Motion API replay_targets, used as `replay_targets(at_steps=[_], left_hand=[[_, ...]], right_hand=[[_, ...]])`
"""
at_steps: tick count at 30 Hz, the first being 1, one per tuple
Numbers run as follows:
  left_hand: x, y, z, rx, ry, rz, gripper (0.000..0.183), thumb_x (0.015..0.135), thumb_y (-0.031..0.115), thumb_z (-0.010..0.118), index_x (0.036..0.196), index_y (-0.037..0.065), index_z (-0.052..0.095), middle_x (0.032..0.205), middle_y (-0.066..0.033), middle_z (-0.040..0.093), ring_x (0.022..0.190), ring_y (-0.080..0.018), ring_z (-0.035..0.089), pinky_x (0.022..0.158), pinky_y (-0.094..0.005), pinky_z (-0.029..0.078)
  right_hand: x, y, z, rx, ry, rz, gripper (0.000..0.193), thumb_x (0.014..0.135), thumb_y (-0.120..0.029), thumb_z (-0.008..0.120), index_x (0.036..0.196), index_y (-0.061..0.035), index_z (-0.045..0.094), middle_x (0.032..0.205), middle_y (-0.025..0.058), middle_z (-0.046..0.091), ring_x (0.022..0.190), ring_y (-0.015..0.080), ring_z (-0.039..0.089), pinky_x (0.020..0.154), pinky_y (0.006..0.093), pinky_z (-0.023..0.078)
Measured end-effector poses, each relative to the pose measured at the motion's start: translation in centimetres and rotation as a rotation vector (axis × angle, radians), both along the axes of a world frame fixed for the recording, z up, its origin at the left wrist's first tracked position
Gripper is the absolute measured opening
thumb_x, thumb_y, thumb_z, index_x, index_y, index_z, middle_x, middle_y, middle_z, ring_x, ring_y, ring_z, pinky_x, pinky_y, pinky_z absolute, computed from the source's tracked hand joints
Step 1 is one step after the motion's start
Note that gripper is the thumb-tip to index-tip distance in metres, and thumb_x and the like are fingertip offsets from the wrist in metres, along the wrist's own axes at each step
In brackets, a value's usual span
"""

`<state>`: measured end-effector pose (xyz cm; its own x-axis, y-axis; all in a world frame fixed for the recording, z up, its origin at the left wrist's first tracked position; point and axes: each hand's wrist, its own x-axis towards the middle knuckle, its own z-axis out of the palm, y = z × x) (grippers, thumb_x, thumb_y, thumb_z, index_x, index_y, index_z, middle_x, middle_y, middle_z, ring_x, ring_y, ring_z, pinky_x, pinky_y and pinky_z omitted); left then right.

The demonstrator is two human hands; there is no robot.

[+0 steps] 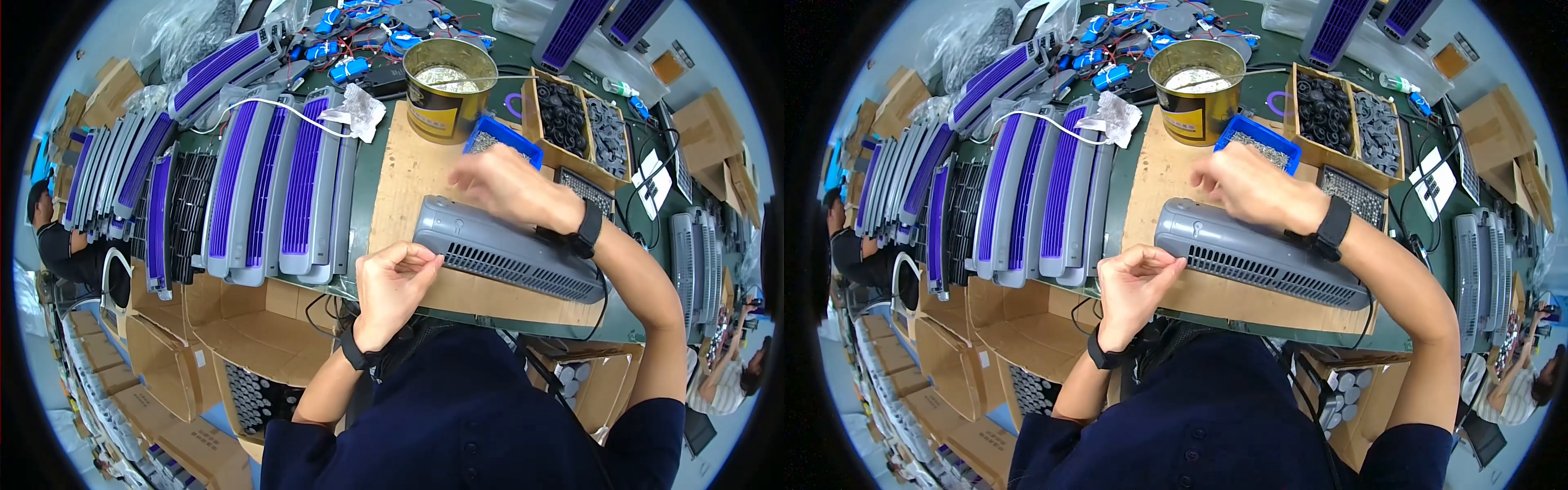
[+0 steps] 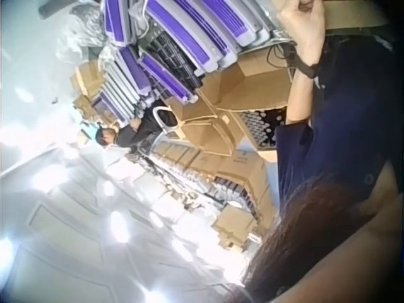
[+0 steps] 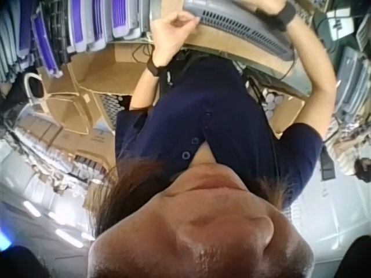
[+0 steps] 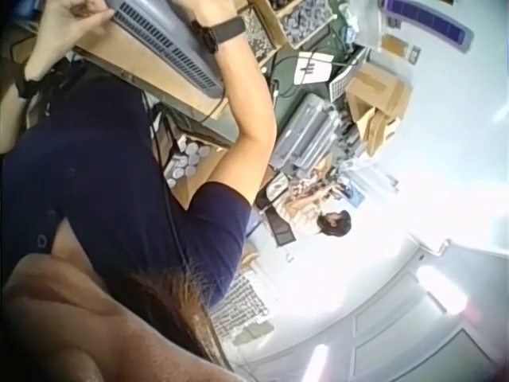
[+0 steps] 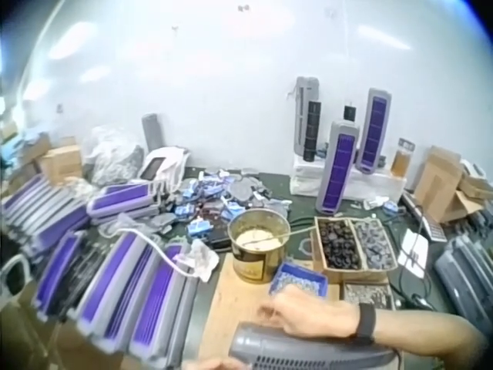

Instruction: The person assembles a fan by fitting a purple grille onto a grey housing, applying grease to a fan blade's axle with a metal rod, and inserting the blade into a housing. They then connect a battery and circuit board to another housing and secure the components with a power screwdriver.

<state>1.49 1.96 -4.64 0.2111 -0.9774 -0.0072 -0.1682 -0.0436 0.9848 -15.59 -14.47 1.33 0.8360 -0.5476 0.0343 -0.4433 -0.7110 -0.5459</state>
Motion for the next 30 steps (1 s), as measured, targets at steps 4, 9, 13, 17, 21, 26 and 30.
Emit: replay_targets(at_steps=[4,9,13,17,21,26,30], left_hand=[[0.6,-0.8,1.3,-0.125,-0.285,0.024,0.016,0.071,0.006,0.083,0.077,0.0,0.07,0.069,-0.0086,0.069,0.061,-0.0127,0.067,0.057,-0.0238,0.052],[1.8,-6.3,5.6,-0.393,-0.566,-0.051,0.016,0.071,0.01,0.083,0.078,0.002,0.071,0.068,-0.008,0.067,0.059,-0.0143,0.063,0.055,-0.0243,0.048],[-0.1,-13.9,5.8,-0.48,-0.784,-0.281,0.014,0.077,0.018,0.076,0.084,0.006,0.074,0.074,-0.0117,0.07,0.065,-0.0246,0.068,0.059,-0.0335,0.052],[-3.5,-18.4,4.8,-0.315,-1.125,-0.562,0.019,0.074,0.019,0.076,0.089,0.009,0.075,0.079,-0.014,0.07,0.076,-0.0321,0.069,0.068,-0.043,0.055],[-5.2,-20.2,2.6,-0.326,-1.229,-0.704,0.018,0.072,0.019,0.077,0.083,0.005,0.073,0.08,-0.0177,0.069,0.076,-0.036,0.068,0.067,-0.0446,0.055],[-6.0,-20.1,1.9,-0.379,-1.269,-0.692,0.01,0.073,0.012,0.068,0.072,0.002,0.069,0.079,-0.0192,0.069,0.076,-0.0351,0.069,0.066,-0.0442,0.056],[-6.0,-20.1,2.1,-0.328,-1.214,-0.693,0.008,0.072,0.011,0.069,0.074,0.003,0.07,0.08,-0.0197,0.069,0.076,-0.0357,0.069,0.066,-0.0449,0.056]], right_hand=[[-2.8,-2.6,-1.1,-0.231,0.141,-0.253,0.015,0.072,0.003,0.07,0.087,0.0041,0.068,0.083,0.0217,0.067,0.079,0.0361,0.067,0.068,0.041,0.053],[-5.5,-3.5,-4.2,-0.397,0.312,-0.301,0.015,0.068,0.0,0.072,0.083,0.0015,0.07,0.078,0.0201,0.065,0.077,0.0372,0.065,0.065,0.0435,0.053],[-5.0,-3.5,-4.5,-0.496,0.262,-0.311,0.007,0.07,-0.006,0.066,0.067,-0.0003,0.066,0.078,0.0197,0.066,0.073,0.0358,0.067,0.062,0.0438,0.053],[-5.7,-2.9,-4.1,-0.467,0.21,-0.328,0.007,0.071,-0.006,0.063,0.069,-0.0026,0.068,0.078,0.018,0.066,0.073,0.0344,0.067,0.063,0.043,0.054],[-5.9,-3.1,-5.0,-0.627,0.218,-0.311,0.008,0.073,-0.006,0.063,0.073,0.0009,0.068,0.079,0.018,0.066,0.073,0.0327,0.069,0.064,0.0417,0.055],[-5.1,-2.7,-3.8,-0.506,0.338,-0.34,0.015,0.078,-0.013,0.063,0.072,-0.0005,0.069,0.075,0.0182,0.067,0.073,0.0317,0.069,0.061,0.0413,0.055],[-6.0,-2.6,-5.0,-0.562,0.193,-0.364,0.012,0.075,-0.009,0.063,0.073,0.0002,0.069,0.08,0.0165,0.066,0.075,0.0324,0.069,0.063,0.0412,0.056]])
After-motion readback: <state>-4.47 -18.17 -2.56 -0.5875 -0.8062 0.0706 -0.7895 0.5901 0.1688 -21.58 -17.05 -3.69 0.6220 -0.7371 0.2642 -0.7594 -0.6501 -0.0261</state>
